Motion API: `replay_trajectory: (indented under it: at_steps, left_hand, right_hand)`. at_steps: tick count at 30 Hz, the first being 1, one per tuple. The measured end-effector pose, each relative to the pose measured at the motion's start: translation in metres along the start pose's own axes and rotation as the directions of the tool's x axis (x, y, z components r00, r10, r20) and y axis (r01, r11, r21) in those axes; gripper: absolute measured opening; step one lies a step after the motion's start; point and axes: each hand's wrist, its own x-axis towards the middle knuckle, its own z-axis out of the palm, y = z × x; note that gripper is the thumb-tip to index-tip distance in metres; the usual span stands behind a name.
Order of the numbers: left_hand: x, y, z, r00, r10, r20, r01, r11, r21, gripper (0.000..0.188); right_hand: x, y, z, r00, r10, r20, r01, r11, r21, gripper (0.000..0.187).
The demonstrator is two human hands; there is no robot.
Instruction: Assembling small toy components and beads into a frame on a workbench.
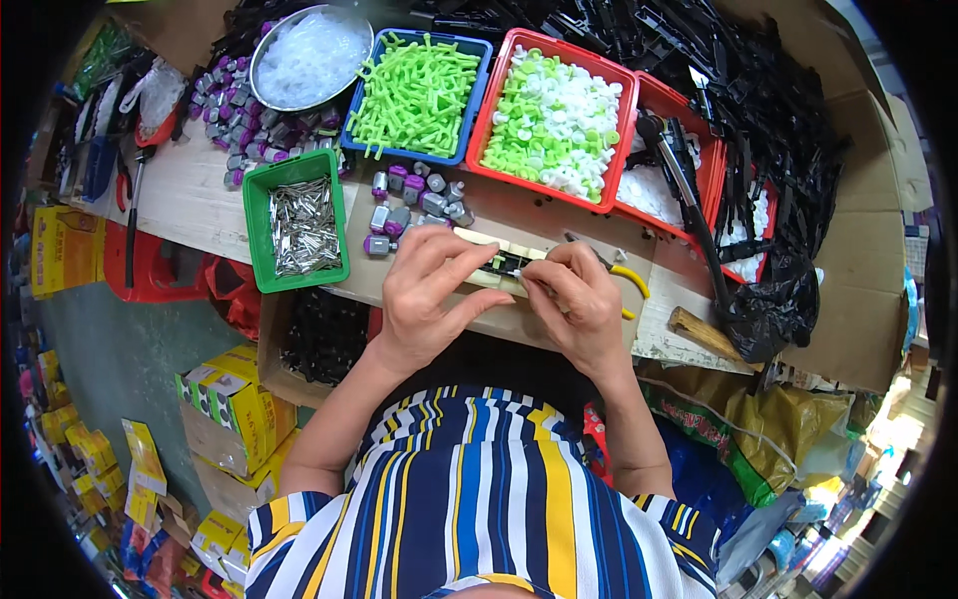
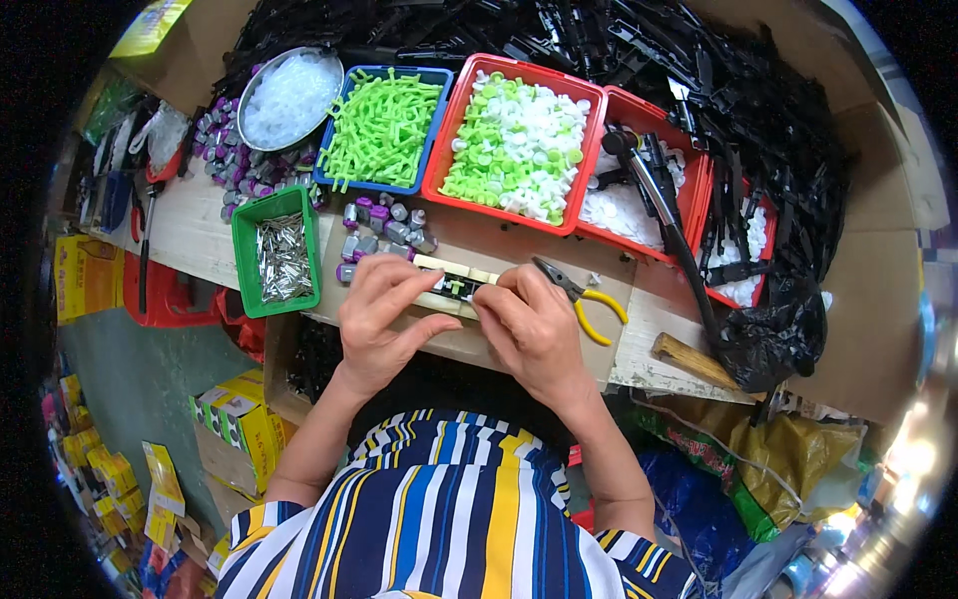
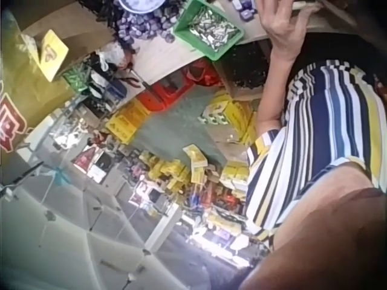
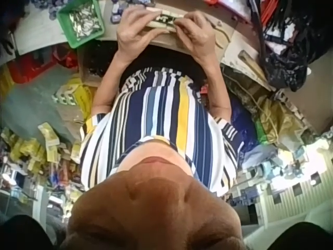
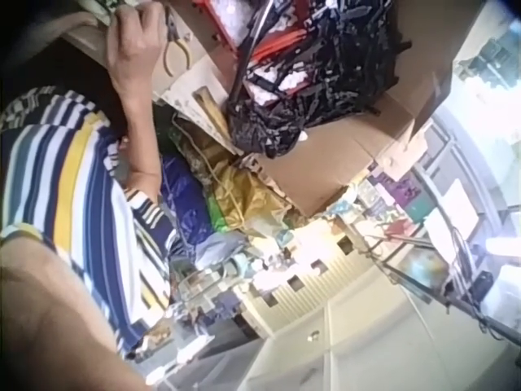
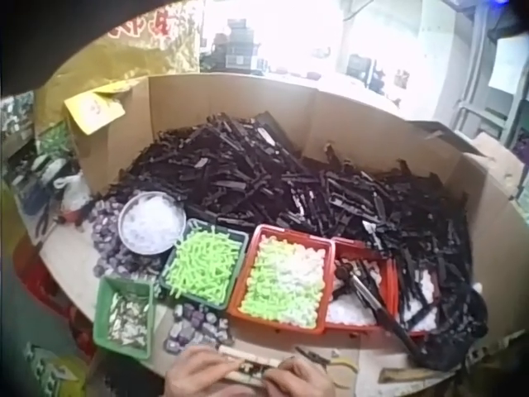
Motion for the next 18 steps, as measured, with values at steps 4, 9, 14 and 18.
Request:
replay_trajectory:
  at_steps: [4,9,14,18]
  left_hand:
    - [-0.013,-0.005,0.002,0.996,0.087,0.002,-0.086,0.985,0.148,0.044]
    - [-0.023,-0.005,0.01,0.985,0.171,0.024,-0.172,0.959,0.227,0.036]
    - [-0.025,-0.009,0.016,0.976,0.216,0.004,-0.209,0.938,0.277,0.034]
    - [-0.028,-0.011,0.02,0.961,0.271,0.056,-0.274,0.902,0.333,0.031]
  right_hand:
    - [0.002,0.007,0.008,1.0,-0.021,0.022,0.022,0.999,-0.03,0.018]
    - [0.002,0.011,0.013,0.999,-0.026,0.038,0.028,0.997,-0.073,0.014]
    - [0.003,0.014,0.012,0.997,-0.002,0.077,0.007,0.998,-0.06,0.013]
    - [0.005,0.011,0.011,0.996,-0.006,0.094,0.012,0.998,-0.06,0.013]
